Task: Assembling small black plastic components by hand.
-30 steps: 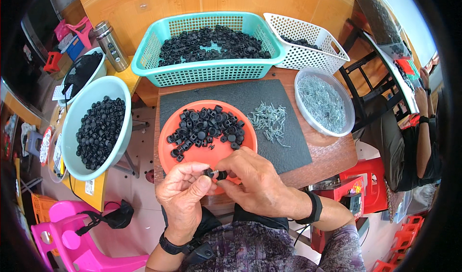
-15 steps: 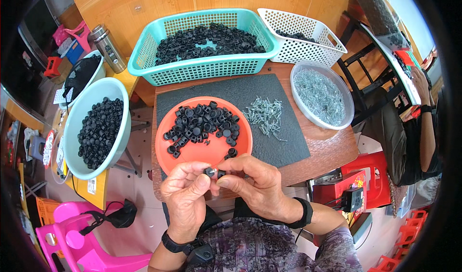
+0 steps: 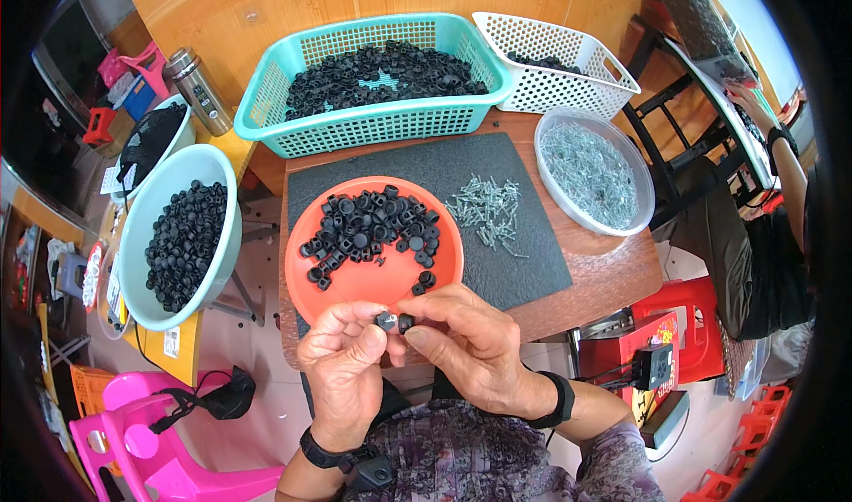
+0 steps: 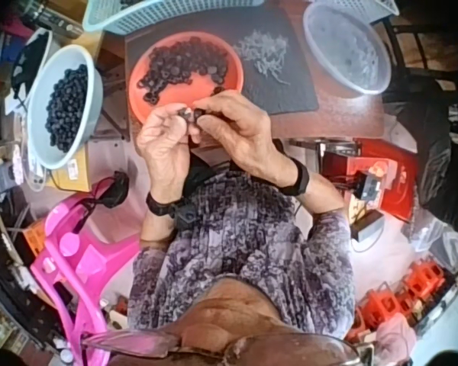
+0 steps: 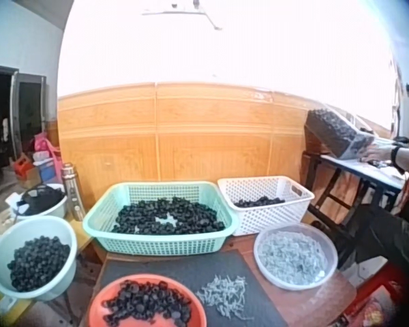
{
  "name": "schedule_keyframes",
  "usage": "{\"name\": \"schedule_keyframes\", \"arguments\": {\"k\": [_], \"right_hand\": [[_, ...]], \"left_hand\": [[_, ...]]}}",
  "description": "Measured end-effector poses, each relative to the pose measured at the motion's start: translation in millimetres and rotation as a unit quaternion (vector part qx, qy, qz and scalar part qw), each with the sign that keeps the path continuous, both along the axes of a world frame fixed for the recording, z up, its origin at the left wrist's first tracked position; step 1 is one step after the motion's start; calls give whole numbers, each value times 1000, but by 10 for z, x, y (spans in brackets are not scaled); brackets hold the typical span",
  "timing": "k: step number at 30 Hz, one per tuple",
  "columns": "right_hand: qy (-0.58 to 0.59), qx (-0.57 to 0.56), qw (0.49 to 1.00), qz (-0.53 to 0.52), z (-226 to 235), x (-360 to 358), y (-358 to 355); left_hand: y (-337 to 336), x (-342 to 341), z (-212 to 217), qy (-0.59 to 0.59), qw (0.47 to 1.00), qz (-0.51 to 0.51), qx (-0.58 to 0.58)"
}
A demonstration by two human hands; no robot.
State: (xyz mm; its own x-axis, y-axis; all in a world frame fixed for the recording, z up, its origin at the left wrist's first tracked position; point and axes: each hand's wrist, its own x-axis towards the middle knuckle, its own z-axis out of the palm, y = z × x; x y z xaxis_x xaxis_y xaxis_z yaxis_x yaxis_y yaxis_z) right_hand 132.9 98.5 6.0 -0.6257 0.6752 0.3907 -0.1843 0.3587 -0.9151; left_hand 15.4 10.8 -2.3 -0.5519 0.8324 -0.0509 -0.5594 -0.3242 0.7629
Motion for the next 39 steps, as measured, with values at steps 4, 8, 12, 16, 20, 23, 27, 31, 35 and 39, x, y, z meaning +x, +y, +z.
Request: {"name": "schedule_keyframes", "arguments": {"k": [4,8,12,16,20,23,27,31,35,39], "right_hand": [[6,134,990,-37,45,-28,8],[3,96,995,-6,44,-8,5],[-40,-52,998,23,73,65,-6],[11,-282,956,81,84,72,59],[24,-378,918,122,19,89,136],[19,-429,892,143,6,96,156],[39,-498,851,163,18,100,173],[41,-528,833,161,22,91,177],[39,-509,844,166,-1,91,176],[39,-488,856,166,-12,83,178]], "left_hand": [[-1,13,26,-10,1000,4,5],[-22,0,-10,2,1000,-5,16],[-21,-4,6,5,1000,2,20],[-34,18,78,67,996,40,-37],[-41,64,172,148,984,55,-84],[-18,73,186,184,978,64,-76],[-12,72,192,202,975,62,-69],[-33,45,182,247,966,47,-55],[-42,49,190,269,962,23,-51],[-47,41,169,292,953,36,-67]]}}
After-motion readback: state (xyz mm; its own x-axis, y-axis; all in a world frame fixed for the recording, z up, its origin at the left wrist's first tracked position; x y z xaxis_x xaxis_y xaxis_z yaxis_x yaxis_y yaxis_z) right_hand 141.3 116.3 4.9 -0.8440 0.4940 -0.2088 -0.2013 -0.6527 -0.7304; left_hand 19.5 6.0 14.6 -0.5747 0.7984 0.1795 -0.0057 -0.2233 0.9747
